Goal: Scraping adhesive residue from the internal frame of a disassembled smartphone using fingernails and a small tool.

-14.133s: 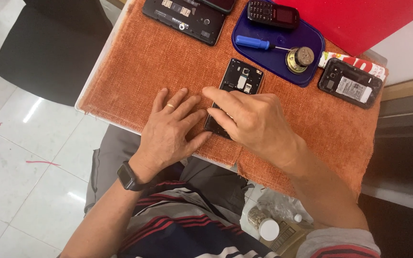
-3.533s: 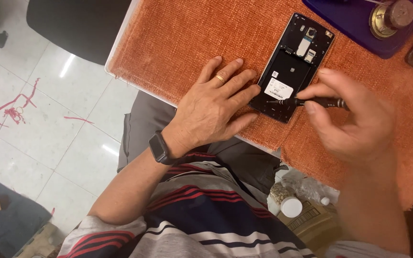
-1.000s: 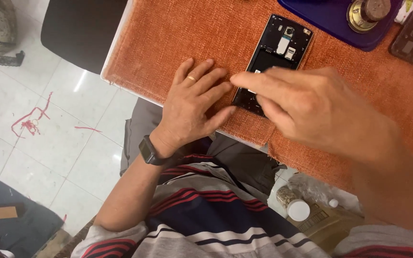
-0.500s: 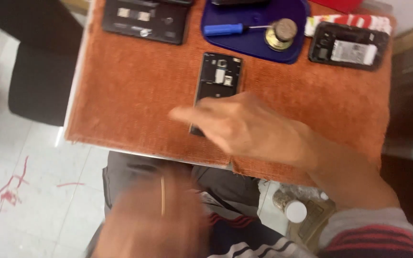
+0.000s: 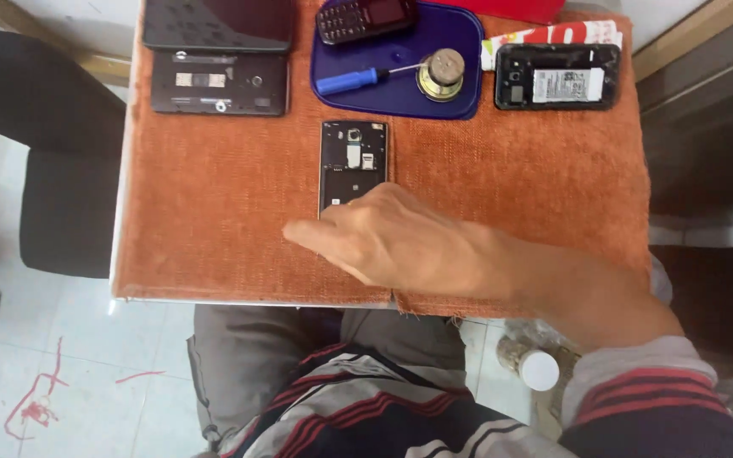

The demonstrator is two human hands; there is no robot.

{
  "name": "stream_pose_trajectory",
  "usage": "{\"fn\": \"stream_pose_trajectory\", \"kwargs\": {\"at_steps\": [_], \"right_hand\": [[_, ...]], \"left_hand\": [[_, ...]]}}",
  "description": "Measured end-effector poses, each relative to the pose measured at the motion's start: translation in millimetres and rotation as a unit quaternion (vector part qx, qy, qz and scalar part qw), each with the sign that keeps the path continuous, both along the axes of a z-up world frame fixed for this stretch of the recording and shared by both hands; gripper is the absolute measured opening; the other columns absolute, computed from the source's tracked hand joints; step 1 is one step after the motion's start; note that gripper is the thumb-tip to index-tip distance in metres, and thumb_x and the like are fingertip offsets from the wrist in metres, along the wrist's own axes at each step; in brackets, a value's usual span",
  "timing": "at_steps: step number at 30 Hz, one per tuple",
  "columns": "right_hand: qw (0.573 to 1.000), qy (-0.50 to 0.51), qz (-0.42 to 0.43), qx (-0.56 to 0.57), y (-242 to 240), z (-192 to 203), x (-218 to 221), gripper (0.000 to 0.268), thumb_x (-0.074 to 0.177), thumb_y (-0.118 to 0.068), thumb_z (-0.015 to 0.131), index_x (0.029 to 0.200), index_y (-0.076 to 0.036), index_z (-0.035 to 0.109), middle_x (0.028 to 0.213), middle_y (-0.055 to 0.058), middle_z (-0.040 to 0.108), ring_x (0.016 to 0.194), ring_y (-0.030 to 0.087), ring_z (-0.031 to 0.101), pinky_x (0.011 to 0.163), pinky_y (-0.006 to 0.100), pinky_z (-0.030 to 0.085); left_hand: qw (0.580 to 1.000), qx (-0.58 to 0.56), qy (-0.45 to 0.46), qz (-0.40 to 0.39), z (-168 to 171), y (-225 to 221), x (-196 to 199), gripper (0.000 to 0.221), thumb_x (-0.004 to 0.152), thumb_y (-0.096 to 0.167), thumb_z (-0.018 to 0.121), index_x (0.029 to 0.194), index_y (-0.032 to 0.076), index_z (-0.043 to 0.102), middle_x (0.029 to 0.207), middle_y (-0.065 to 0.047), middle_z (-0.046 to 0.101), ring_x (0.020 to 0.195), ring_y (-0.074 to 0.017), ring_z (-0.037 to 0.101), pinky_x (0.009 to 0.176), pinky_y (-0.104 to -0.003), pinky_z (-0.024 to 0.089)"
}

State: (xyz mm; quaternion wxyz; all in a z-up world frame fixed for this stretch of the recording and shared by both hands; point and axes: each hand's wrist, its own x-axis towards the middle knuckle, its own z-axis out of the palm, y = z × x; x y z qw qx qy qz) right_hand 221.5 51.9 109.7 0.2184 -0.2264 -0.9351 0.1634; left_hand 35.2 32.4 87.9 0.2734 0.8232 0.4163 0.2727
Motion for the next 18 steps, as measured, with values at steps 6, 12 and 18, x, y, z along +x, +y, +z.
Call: {"fn": "stream_pose_trajectory", "kwargs": {"at_steps": [6, 12, 18], "right_hand": [[0.993, -0.077, 0.023, -0.09, -8.1, 10.0, 3.5, 0.078, 0.067, 0.028, 0.05, 0.136, -0.007, 0.053, 0.071, 0.01, 0.048, 0.046, 0.031, 0.049, 0.039, 0.046, 0.036], [0.991, -0.037, 0.053, -0.119, -6.3, 9.9, 2.0, 0.066, 0.082, 0.024, 0.048, 0.14, -0.005, 0.054, 0.077, 0.01, 0.045, 0.052, 0.029, 0.047, 0.046, 0.043, 0.035], [1.0, -0.026, -0.013, 0.008, 2.8, -3.5, 2.8, 0.019, 0.093, 0.014, 0.057, 0.099, -0.003, 0.052, 0.05, 0.0, 0.042, 0.036, 0.015, 0.041, 0.03, 0.035, 0.033]], "left_hand": [[0.999, -0.011, 0.052, -0.01, -163.1, 61.1, -46.8, 0.018, 0.093, 0.028, 0.058, 0.101, 0.016, 0.07, 0.105, -0.008, 0.073, 0.102, -0.0356, 0.068, 0.085, -0.05, 0.046], [0.995, -0.04, 0.094, -0.009, -180.1, 54.0, -59.1, 0.019, 0.092, 0.031, 0.056, 0.099, 0.02, 0.069, 0.101, -0.006, 0.073, 0.097, -0.0351, 0.068, 0.079, -0.051, 0.046], [0.988, -0.059, 0.145, 0.003, 34.9, 2.5, 17.0, 0.019, 0.092, 0.034, 0.053, 0.097, 0.023, 0.068, 0.098, -0.004, 0.073, 0.092, -0.0346, 0.068, 0.073, -0.052, 0.045]]}}
